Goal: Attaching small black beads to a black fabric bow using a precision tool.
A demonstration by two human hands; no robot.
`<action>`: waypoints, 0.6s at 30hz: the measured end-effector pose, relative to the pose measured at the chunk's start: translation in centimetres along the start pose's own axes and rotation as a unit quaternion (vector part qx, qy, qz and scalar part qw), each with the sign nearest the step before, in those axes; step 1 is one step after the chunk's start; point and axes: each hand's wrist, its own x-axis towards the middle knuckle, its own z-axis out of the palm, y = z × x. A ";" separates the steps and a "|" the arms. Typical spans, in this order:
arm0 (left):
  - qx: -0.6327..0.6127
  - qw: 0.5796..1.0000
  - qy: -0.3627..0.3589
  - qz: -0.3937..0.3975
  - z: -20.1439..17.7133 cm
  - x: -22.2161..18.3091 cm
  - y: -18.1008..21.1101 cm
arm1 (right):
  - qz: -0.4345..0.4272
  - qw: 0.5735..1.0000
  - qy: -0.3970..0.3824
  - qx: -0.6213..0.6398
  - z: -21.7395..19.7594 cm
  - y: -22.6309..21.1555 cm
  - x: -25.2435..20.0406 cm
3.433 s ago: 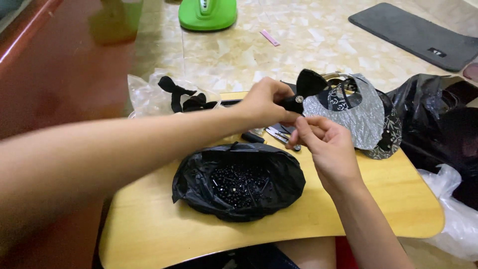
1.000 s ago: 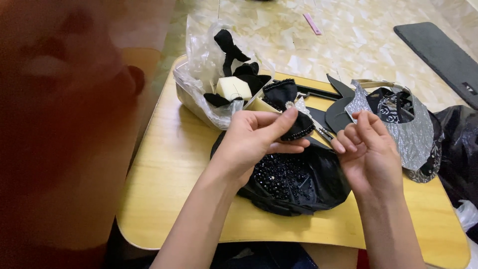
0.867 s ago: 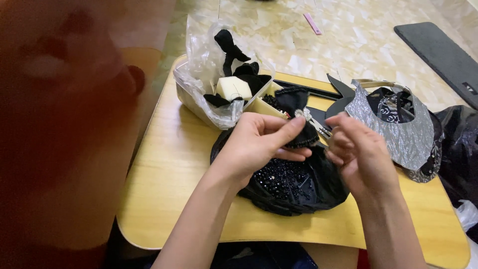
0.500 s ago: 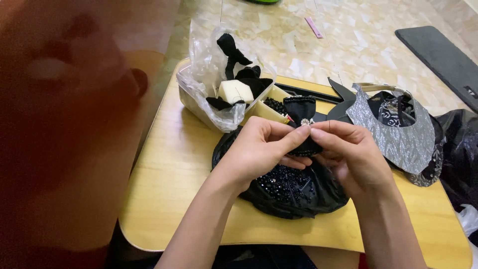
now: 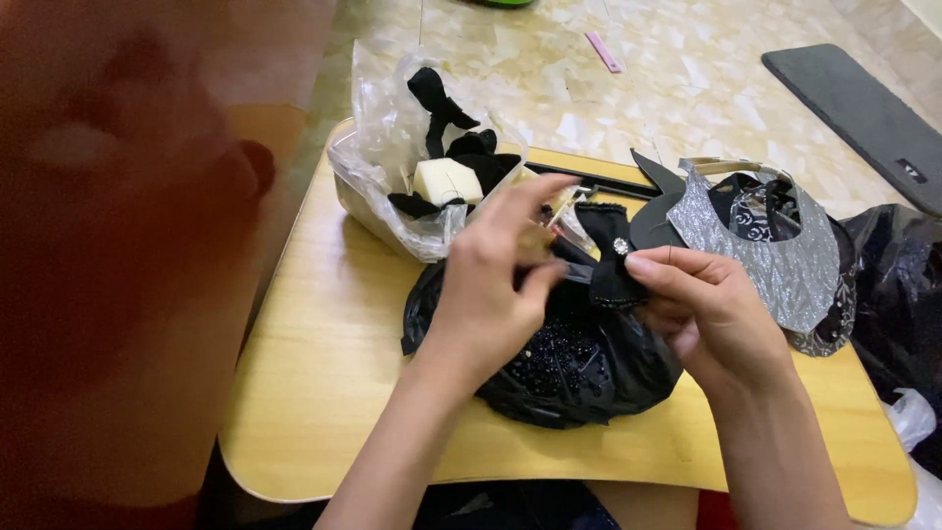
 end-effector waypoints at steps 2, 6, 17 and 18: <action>0.035 0.997 -0.051 0.038 0.0 0.0 -0.4 | 0.004 1.000 -0.004 0.011 -0.1 0.4 0.1; 0.025 0.989 -0.108 0.095 0.3 -0.3 -0.7 | 0.030 0.998 -0.034 0.045 0.0 1.5 0.4; -0.178 0.970 -0.072 -0.151 0.9 -1.2 -1.8 | -0.018 0.984 -0.106 0.145 0.3 0.9 -0.1; -0.172 0.965 -0.080 -0.183 0.9 -1.3 -2.0 | -0.023 0.985 -0.092 0.145 -0.1 1.2 0.2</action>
